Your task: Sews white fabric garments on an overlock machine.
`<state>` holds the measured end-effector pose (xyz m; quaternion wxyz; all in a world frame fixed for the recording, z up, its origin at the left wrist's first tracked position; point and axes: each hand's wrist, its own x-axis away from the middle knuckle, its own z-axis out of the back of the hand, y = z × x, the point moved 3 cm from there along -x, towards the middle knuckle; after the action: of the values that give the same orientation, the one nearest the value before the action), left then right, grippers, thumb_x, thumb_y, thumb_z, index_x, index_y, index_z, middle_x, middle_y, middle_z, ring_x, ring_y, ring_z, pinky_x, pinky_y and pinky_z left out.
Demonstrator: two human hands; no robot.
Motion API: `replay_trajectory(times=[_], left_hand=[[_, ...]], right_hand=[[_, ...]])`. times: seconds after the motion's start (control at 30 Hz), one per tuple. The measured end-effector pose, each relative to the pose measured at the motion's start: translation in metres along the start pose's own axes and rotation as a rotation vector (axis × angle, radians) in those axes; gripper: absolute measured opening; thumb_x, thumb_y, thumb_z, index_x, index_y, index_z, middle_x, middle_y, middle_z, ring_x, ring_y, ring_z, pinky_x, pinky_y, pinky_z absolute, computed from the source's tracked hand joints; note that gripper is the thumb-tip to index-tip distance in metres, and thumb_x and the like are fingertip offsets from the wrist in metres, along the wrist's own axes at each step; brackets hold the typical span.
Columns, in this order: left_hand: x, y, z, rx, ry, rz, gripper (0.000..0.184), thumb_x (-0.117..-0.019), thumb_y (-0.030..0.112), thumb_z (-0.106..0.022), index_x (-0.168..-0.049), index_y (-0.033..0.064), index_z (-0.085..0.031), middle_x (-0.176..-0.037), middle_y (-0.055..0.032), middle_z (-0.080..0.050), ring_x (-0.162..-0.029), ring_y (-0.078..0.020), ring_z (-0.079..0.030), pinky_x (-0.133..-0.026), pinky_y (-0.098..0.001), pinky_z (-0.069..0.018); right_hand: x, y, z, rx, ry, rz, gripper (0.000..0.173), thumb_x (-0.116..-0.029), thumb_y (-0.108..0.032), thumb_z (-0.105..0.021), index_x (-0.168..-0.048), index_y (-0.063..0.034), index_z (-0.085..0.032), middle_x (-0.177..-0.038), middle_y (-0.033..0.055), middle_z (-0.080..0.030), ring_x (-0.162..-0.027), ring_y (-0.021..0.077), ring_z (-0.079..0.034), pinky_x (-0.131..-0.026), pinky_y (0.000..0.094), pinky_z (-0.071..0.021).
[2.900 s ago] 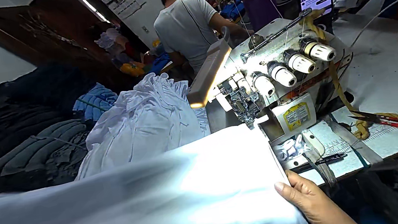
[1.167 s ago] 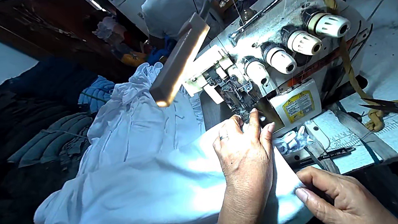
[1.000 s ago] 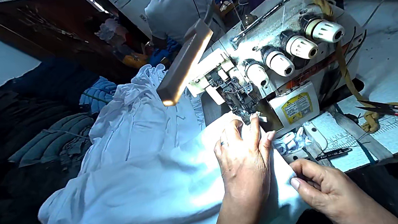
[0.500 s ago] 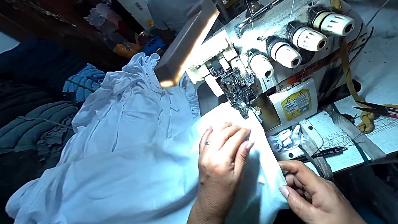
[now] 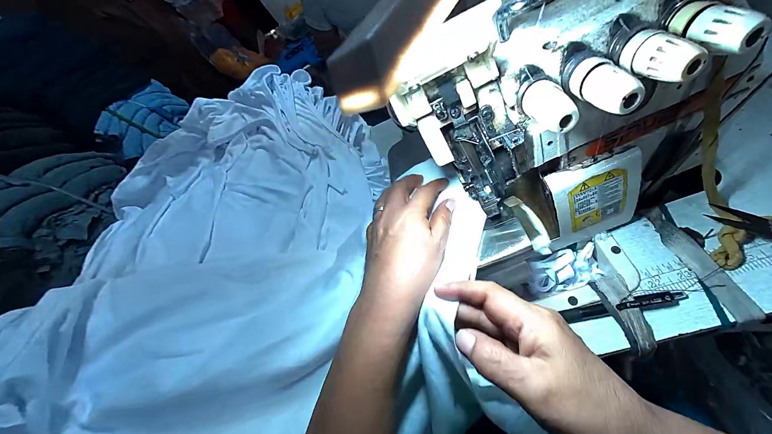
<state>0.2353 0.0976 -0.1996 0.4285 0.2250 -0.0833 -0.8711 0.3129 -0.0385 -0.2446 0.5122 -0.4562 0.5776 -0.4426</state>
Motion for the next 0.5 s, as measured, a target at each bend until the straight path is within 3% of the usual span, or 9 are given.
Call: replay_trajectory(times=[0.07, 0.13, 0.2, 0.3, 0.37, 0.43, 0.5], left_hand=[[-0.007, -0.008, 0.002, 0.035, -0.009, 0.138, 0.036, -0.1055, 0.026, -0.056, -0.132, 0.0046, -0.067, -0.143, -0.0273, -0.053, -0.134, -0.0453, -0.049, -0.108, -0.0614, -0.0381], [-0.005, -0.016, 0.003, 0.094, 0.008, 0.237, 0.039, -0.1055, 0.029, -0.057, -0.135, 0.0046, -0.064, -0.144, -0.0262, -0.051, -0.134, -0.0426, -0.048, -0.108, -0.0595, -0.0391], [0.004, -0.02, 0.006, 0.158, 0.037, 0.286, 0.039, -0.1056, 0.029, -0.057, -0.134, 0.0035, -0.063, -0.143, -0.0248, -0.051, -0.131, -0.0395, -0.05, -0.106, -0.0579, -0.0408], [0.024, -0.023, 0.011, 0.239, 0.069, 0.373, 0.045, -0.1029, 0.026, -0.063, -0.14, 0.0024, -0.055, -0.148, -0.0255, -0.045, -0.115, -0.0388, -0.059, -0.093, -0.0569, -0.0477], [0.035, -0.027, 0.017, 0.319, 0.049, 0.439, 0.067, -0.0978, 0.019, -0.07, -0.156, 0.0102, -0.037, -0.153, -0.0227, -0.042, -0.106, -0.0363, -0.065, -0.085, -0.0546, -0.0535], [0.044, -0.029, 0.023, 0.398, -0.012, 0.431, 0.084, -0.0952, 0.012, -0.07, -0.163, 0.0157, -0.021, -0.152, -0.022, -0.046, -0.097, -0.0334, -0.066, -0.078, -0.0509, -0.0545], [0.049, -0.033, 0.026, 0.421, -0.093, 0.373, 0.078, -0.0959, 0.016, -0.069, -0.162, 0.014, -0.028, -0.143, -0.0204, -0.055, -0.101, -0.0316, -0.066, -0.082, -0.0511, -0.0538]], right_hand=[[-0.009, 0.0, -0.001, -0.066, -0.009, -0.109, 0.044, -0.0995, -0.018, -0.054, -0.142, -0.0065, -0.057, -0.114, 0.0039, -0.074, -0.097, 0.0023, -0.069, -0.087, 0.0214, -0.0552], [-0.012, 0.002, 0.001, -0.132, 0.008, -0.155, 0.044, -0.1005, -0.017, -0.055, -0.144, -0.0094, -0.056, -0.109, 0.0015, -0.074, -0.089, 0.0021, -0.067, -0.081, 0.0203, -0.0537], [-0.009, 0.003, 0.005, -0.098, 0.015, -0.16, 0.038, -0.1008, -0.018, -0.055, -0.137, -0.011, -0.062, -0.098, -0.0033, -0.073, -0.082, -0.0008, -0.064, -0.076, 0.0179, -0.0518], [0.007, 0.011, 0.01, 0.02, -0.031, -0.074, 0.028, -0.1023, -0.02, -0.053, -0.122, -0.0097, -0.07, -0.09, -0.0081, -0.07, -0.074, -0.0067, -0.059, -0.068, 0.0134, -0.0484], [0.021, 0.017, 0.019, 0.098, -0.089, -0.026, 0.028, -0.1038, -0.019, -0.051, -0.116, -0.0079, -0.073, -0.093, -0.0051, -0.07, -0.077, -0.0062, -0.06, -0.069, 0.0142, -0.0494], [0.036, 0.019, 0.031, 0.211, -0.114, 0.018, 0.027, -0.1038, -0.016, -0.051, -0.113, -0.0046, -0.074, -0.097, 0.0013, -0.073, -0.081, -0.0024, -0.064, -0.073, 0.0173, -0.0524], [0.05, 0.016, 0.045, 0.331, -0.138, 0.065, 0.025, -0.1019, -0.01, -0.052, -0.111, 0.0004, -0.074, -0.099, 0.009, -0.075, -0.085, 0.004, -0.068, -0.077, 0.021, -0.0546]])
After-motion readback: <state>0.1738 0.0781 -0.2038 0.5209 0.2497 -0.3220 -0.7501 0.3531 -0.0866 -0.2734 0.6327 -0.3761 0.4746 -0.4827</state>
